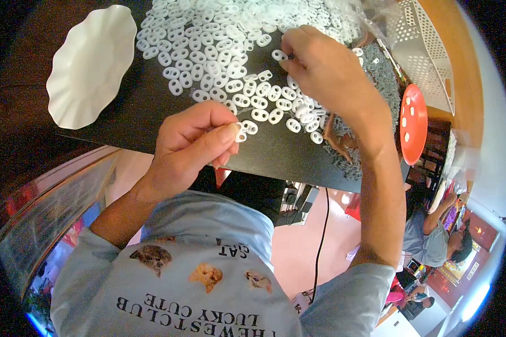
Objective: Assembling small white plastic components by manually attaching metal rings or clips to them.
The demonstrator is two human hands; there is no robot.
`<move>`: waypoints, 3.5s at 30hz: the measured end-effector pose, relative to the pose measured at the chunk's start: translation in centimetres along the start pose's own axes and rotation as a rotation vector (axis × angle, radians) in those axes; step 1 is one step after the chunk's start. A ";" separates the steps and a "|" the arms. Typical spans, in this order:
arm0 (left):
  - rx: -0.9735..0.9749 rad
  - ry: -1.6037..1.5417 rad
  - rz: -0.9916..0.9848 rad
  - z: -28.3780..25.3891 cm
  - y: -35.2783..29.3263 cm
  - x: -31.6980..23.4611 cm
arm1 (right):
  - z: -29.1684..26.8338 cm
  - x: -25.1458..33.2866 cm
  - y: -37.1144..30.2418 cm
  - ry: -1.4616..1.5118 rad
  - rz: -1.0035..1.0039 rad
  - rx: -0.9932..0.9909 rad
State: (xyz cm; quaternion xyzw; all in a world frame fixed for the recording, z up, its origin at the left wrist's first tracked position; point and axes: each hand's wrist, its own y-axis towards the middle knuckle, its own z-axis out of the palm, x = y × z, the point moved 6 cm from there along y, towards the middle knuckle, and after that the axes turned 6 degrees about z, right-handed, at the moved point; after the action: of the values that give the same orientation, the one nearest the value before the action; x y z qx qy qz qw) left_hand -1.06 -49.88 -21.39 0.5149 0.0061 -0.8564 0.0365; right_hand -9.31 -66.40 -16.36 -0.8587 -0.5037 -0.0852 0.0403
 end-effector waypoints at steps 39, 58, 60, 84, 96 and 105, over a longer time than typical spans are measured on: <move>-0.034 0.036 0.122 -0.3 -0.6 -0.2 | -0.7 5.7 -6.8 0.869 0.378 0.135; 0.012 -0.178 0.085 -1.0 -0.6 0.1 | 1.2 8.2 -6.6 1.196 0.473 0.135; 0.021 -0.260 0.117 -1.3 -0.5 -0.1 | 1.4 8.3 -6.6 1.230 0.486 0.078; 0.114 -0.238 0.056 -1.0 -0.9 0.0 | 0.5 7.0 -7.4 1.181 0.322 0.363; 0.151 -0.114 0.077 -0.5 -0.8 0.0 | 0.7 7.2 -7.2 1.008 0.148 0.401; 0.144 -0.055 0.089 -0.4 -0.9 0.1 | 0.7 7.2 -7.2 0.990 0.140 0.362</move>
State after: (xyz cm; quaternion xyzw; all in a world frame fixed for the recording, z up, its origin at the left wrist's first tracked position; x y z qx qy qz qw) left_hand -0.79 -49.02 -21.68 0.4924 -0.0797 -0.8659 0.0376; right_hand -12.08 -56.62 -15.81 -0.7267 -0.3723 -0.3892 0.4265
